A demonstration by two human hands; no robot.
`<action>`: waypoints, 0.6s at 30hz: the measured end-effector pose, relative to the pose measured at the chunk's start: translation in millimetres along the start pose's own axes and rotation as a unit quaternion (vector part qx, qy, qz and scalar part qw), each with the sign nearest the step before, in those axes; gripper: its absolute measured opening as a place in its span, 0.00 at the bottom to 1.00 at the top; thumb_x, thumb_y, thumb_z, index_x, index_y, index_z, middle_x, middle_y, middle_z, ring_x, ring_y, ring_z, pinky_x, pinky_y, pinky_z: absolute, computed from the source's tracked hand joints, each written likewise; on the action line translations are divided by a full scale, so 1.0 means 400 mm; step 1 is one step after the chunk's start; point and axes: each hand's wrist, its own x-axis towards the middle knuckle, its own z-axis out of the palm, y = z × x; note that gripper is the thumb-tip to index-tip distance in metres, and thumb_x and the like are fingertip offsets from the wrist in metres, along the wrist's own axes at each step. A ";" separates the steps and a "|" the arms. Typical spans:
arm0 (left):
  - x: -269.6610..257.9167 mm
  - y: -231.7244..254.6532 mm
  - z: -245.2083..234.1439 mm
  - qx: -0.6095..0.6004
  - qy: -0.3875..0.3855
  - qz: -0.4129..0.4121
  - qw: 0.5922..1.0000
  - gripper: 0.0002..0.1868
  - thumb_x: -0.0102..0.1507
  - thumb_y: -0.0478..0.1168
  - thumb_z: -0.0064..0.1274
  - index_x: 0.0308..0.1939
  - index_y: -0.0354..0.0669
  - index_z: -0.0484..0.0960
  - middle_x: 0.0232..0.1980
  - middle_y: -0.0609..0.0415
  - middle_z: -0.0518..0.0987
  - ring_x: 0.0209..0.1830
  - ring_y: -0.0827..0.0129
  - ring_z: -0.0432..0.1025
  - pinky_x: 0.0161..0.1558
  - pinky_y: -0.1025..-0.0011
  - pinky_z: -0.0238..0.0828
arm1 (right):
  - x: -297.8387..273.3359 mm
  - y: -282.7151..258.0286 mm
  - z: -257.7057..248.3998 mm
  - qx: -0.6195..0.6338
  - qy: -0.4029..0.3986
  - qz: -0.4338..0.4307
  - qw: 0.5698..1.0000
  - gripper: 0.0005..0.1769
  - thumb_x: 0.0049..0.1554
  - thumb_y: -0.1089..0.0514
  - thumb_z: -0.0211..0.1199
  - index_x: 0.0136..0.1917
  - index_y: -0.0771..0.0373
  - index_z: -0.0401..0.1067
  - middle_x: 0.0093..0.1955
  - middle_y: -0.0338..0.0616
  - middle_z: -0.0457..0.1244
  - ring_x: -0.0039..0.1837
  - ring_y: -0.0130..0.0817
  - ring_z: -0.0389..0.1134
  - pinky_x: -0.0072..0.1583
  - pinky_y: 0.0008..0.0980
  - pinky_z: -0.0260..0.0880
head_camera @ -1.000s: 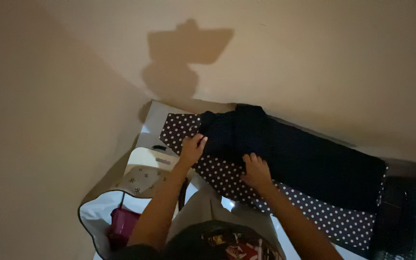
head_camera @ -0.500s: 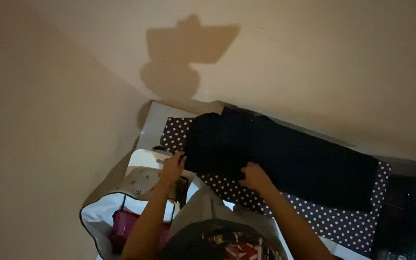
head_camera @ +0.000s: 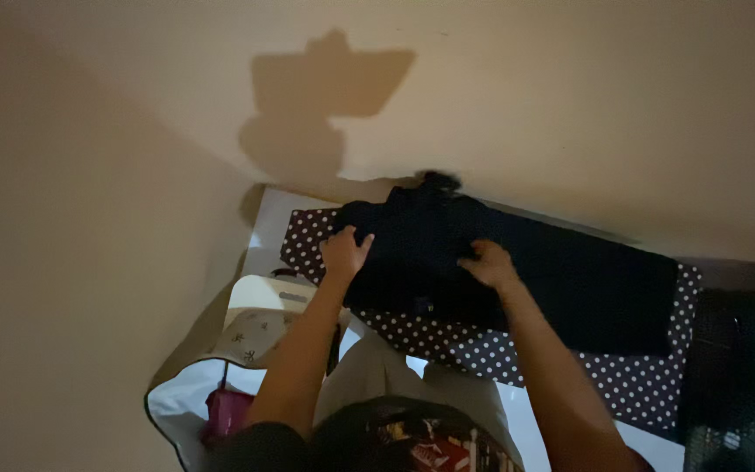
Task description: The person folds a black t-shirt and a maroon t-shirt on a polka-dotted ironing board, then places them into a white storage bag. The person repeats the process with another black t-shirt.
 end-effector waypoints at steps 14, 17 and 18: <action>-0.057 0.216 -0.135 -0.079 0.241 0.202 0.946 0.21 0.59 0.34 0.52 0.57 0.33 0.78 0.58 0.38 0.77 0.60 0.46 0.70 0.62 0.45 0.59 | -0.051 0.080 -0.059 -0.217 -0.082 0.003 0.973 0.32 0.57 0.36 0.58 0.67 0.55 0.69 0.58 0.52 0.69 0.63 0.48 0.69 0.69 0.49 0.61; -0.071 0.367 -0.117 -0.044 -0.003 0.261 0.964 0.19 0.57 0.29 0.49 0.51 0.41 0.84 0.58 0.46 0.81 0.62 0.55 0.73 0.68 0.59 0.66 | -0.076 0.109 -0.115 -0.363 -0.161 0.042 0.917 0.25 0.60 0.41 0.56 0.64 0.53 0.75 0.59 0.45 0.71 0.63 0.42 0.70 0.74 0.53 0.55; -0.083 0.420 -0.094 -0.030 -0.016 0.335 0.942 0.19 0.57 0.28 0.49 0.49 0.42 0.85 0.58 0.47 0.82 0.63 0.57 0.73 0.69 0.61 0.65 | -0.084 0.124 -0.131 -0.415 -0.191 0.061 0.887 0.23 0.61 0.43 0.55 0.63 0.53 0.77 0.59 0.42 0.72 0.63 0.40 0.71 0.76 0.54 0.52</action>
